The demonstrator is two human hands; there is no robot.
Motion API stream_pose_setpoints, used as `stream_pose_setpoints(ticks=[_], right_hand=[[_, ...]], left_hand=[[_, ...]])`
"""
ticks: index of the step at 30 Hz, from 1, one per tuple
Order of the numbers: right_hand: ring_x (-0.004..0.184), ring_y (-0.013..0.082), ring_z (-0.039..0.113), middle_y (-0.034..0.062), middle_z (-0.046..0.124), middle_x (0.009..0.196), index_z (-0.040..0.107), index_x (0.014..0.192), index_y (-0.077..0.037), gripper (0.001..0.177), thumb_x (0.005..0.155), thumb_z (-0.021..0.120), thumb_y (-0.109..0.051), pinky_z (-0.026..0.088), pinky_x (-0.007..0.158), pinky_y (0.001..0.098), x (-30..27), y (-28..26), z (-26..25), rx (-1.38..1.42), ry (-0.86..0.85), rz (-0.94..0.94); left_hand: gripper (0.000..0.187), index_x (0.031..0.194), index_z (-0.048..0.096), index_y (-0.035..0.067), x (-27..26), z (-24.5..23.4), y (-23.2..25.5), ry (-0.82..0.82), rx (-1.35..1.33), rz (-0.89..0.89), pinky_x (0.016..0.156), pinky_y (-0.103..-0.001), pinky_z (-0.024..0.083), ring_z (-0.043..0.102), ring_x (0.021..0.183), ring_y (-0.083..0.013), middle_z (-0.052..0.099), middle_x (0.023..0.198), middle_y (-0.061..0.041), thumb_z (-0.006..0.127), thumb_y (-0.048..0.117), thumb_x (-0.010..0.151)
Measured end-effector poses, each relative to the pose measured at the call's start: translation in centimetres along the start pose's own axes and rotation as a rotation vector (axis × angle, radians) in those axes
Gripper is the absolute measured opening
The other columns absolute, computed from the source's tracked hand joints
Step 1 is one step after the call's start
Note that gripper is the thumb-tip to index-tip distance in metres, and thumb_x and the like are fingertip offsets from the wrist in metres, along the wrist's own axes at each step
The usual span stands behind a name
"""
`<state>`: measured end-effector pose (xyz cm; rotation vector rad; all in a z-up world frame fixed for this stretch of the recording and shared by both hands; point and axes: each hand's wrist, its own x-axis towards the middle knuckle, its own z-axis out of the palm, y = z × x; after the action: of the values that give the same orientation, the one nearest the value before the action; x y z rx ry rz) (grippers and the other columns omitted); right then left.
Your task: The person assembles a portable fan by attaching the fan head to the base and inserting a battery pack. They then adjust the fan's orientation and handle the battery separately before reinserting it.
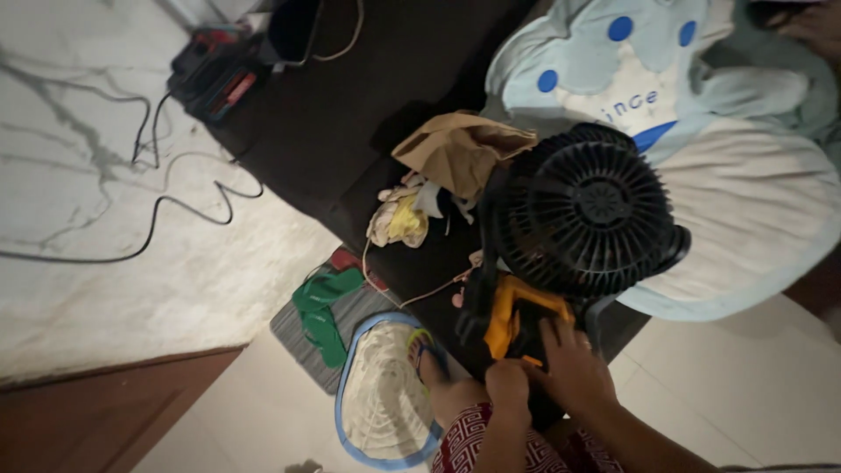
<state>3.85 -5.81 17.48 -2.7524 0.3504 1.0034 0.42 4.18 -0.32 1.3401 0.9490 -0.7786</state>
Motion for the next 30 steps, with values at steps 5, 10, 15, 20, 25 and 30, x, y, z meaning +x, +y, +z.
stream_pose_setpoints(ticks=[5, 10, 15, 20, 25, 30], right_hand=[[0.143, 0.0294, 0.039, 0.0113, 0.034, 0.154, 0.020, 0.155, -0.010, 0.095, 0.085, 0.076, -0.042, 0.045, 0.110, 0.0458, 0.8, 0.7, 0.2, -0.152, -0.013, -0.143], [0.140, 0.0343, 0.043, 0.0192, 0.039, 0.153, 0.031, 0.146, -0.003, 0.089, 0.079, 0.081, -0.033, 0.043, 0.111, 0.0454, 1.9, 0.8, 1.7, -0.092, 0.174, -0.213], [0.140, 0.0342, 0.046, 0.0215, 0.045, 0.148, 0.039, 0.137, -0.001, 0.070, 0.083, 0.078, -0.023, 0.041, 0.115, 0.0443, 2.0, -0.4, 1.2, -0.107, 0.106, -0.153], [0.143, 0.0354, 0.040, 0.0202, 0.043, 0.148, 0.040, 0.134, -0.002, 0.069, 0.083, 0.080, -0.027, 0.038, 0.116, 0.0496, 2.0, -1.6, 1.1, -0.039, 0.104, -0.058], [0.141, 0.0379, 0.039, 0.0227, 0.043, 0.150, 0.039, 0.140, 0.001, 0.079, 0.075, 0.080, -0.017, 0.038, 0.113, 0.0518, 3.7, -1.5, 2.9, -0.076, 0.212, -0.064], [0.136, 0.0366, 0.047, 0.0215, 0.050, 0.139, 0.042, 0.136, 0.005, 0.076, 0.074, 0.080, -0.018, 0.055, 0.099, 0.0436, 3.3, -0.9, 3.4, 0.024, 0.255, -0.084]], left_hand=[[0.015, 0.105, 0.069, 0.006, -9.1, -0.9, 7.2, 0.209, 0.811, 0.569, 0.100, -0.042, 0.048, 0.056, 0.117, -0.0346, 0.061, 0.126, -0.015, 0.059, 0.010, 0.094], [0.055, 0.139, 0.051, 0.008, -11.8, -3.4, 11.6, 0.092, 1.247, 1.039, 0.116, -0.054, 0.029, 0.041, 0.140, -0.0352, 0.044, 0.149, -0.014, 0.063, 0.009, 0.085], [0.080, 0.155, 0.035, 0.012, -8.3, -5.4, 11.5, 0.143, 1.692, 1.291, 0.116, -0.066, 0.010, 0.024, 0.148, -0.0377, 0.032, 0.160, -0.014, 0.064, 0.010, 0.081], [0.078, 0.158, 0.029, 0.012, -5.8, -5.1, 11.7, -0.038, 1.861, 1.182, 0.120, -0.065, 0.007, 0.017, 0.153, -0.0360, 0.030, 0.161, -0.013, 0.063, 0.016, 0.088], [0.072, 0.156, 0.034, 0.004, -4.2, -4.6, 11.3, 0.086, 1.944, 1.424, 0.119, -0.064, 0.012, 0.024, 0.150, -0.0362, 0.038, 0.155, -0.018, 0.058, 0.025, 0.091], [0.065, 0.152, 0.042, -0.002, -2.1, -3.8, 11.7, 0.164, 1.989, 1.585, 0.121, -0.062, 0.022, 0.036, 0.146, -0.0326, 0.047, 0.150, -0.017, 0.058, 0.023, 0.094]])
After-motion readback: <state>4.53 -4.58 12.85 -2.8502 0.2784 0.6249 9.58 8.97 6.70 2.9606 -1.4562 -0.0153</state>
